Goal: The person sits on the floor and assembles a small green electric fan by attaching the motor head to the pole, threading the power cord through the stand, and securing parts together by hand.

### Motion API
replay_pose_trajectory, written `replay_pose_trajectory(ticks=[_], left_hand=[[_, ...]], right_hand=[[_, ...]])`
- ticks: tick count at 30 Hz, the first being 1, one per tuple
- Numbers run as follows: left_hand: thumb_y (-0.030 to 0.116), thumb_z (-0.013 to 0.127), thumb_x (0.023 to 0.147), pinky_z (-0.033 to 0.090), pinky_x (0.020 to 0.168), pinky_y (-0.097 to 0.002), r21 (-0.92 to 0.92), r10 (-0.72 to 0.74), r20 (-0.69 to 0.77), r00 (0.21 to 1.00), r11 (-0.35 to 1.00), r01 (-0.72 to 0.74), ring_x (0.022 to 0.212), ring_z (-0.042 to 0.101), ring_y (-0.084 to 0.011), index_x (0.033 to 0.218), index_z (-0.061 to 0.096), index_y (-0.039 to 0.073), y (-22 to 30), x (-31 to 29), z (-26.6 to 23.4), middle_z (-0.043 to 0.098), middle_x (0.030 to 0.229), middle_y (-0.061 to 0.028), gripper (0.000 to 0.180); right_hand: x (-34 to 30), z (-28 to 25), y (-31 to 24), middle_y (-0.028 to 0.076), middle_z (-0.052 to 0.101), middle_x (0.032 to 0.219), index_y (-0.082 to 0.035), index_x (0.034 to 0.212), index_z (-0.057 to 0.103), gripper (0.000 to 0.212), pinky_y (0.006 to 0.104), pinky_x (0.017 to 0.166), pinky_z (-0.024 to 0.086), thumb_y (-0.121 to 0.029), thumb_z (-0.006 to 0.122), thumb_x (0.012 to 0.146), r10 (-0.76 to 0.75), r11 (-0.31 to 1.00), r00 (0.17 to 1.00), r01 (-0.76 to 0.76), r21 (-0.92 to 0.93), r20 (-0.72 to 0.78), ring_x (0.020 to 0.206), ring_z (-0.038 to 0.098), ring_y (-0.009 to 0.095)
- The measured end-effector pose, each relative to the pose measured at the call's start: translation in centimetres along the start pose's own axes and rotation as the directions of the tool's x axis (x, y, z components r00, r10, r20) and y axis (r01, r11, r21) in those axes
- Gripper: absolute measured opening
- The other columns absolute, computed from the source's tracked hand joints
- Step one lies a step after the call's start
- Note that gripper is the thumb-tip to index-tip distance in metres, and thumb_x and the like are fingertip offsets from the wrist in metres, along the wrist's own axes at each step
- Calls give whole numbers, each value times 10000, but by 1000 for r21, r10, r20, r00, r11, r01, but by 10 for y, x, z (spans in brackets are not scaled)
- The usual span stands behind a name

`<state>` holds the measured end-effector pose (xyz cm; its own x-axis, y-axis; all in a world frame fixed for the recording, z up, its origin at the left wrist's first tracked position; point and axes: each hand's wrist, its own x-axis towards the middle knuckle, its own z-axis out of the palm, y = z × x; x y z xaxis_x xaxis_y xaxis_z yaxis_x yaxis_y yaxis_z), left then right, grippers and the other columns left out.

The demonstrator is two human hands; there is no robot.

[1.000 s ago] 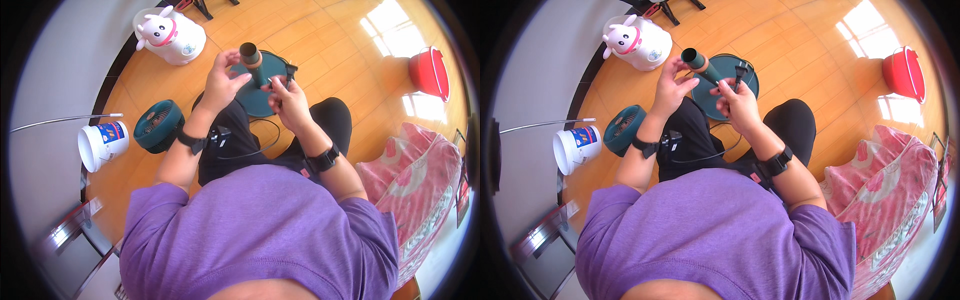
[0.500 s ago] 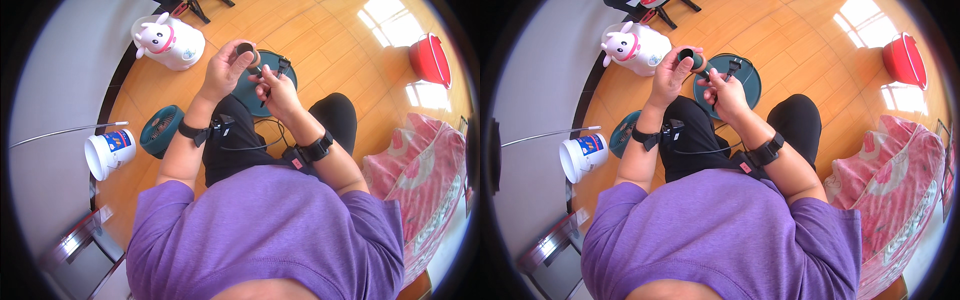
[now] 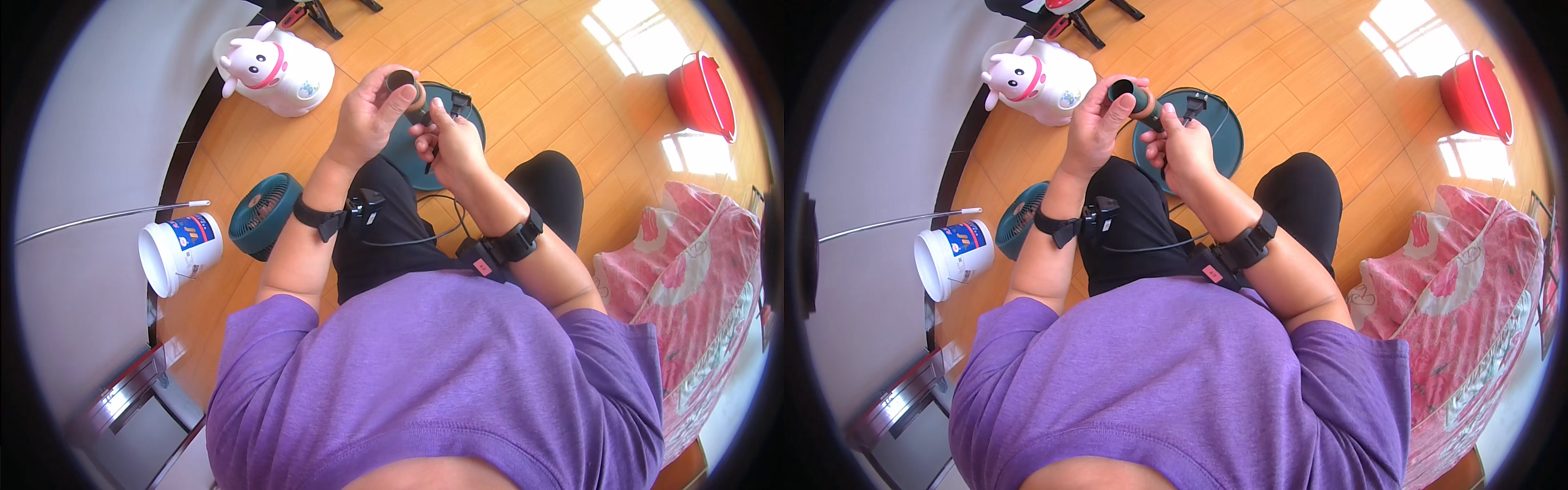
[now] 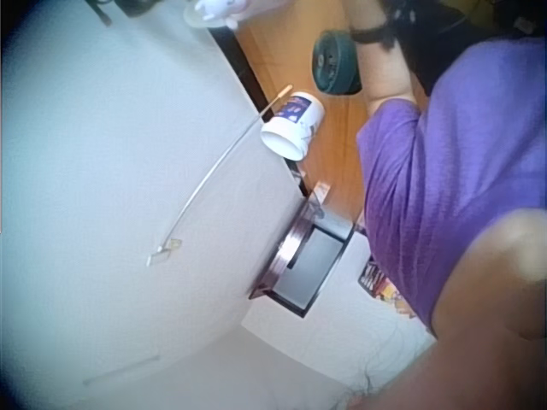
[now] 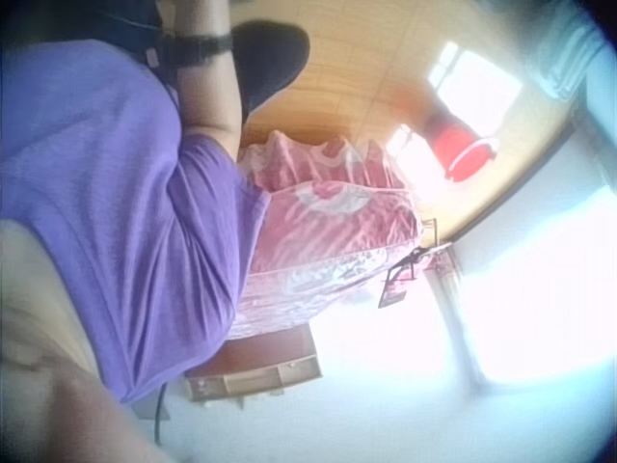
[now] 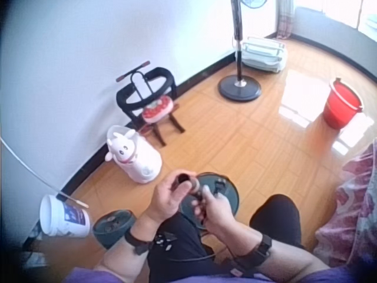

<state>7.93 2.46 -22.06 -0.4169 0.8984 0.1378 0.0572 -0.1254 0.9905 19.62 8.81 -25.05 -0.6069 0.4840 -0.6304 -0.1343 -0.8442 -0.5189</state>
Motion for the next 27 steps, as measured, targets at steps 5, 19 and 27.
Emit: replay_pose_trajectory(ticks=[5, 19, 27], left_hand=[[257, 602, 873, 448, 741, -214, 36, 10, -11, 1000, 999, -9, 789, 551, -79, 1049, 545, -7, 0, -2, 0, 607, 854, -26, 322], [293, 568, 889, 432, 828, -239, 41, 2, -8, 1000, 999, -2, 903, 558, -108, 1073, 549, -3, 3, -3, 0, 604, 1006, -54, 349], [292, 573, 886, 435, 819, -237, 48, 18, 0, 1000, 999, -18, 902, 559, -109, 1074, 550, -2, 1, -3, -2, 604, 995, -53, 350]], right_hand=[[-2, 3, 0, 135, 599, 716, 44, 906, 485, 340, 258, 406, 365, -292, 443, 943, -11, 999, 1000, 11, -41, -15, 471, 491, 149], [-3, 8, 12, 119, 602, 689, 8, 870, 496, 410, 255, 414, 365, -368, 359, 960, -6, 998, 1000, 5, -60, -19, 462, 473, 148], [1, -3, -3, 122, 567, 667, 36, 908, 496, 497, 262, 437, 340, -428, 323, 952, 195, 975, 980, -188, -122, 48, 478, 454, 166]])
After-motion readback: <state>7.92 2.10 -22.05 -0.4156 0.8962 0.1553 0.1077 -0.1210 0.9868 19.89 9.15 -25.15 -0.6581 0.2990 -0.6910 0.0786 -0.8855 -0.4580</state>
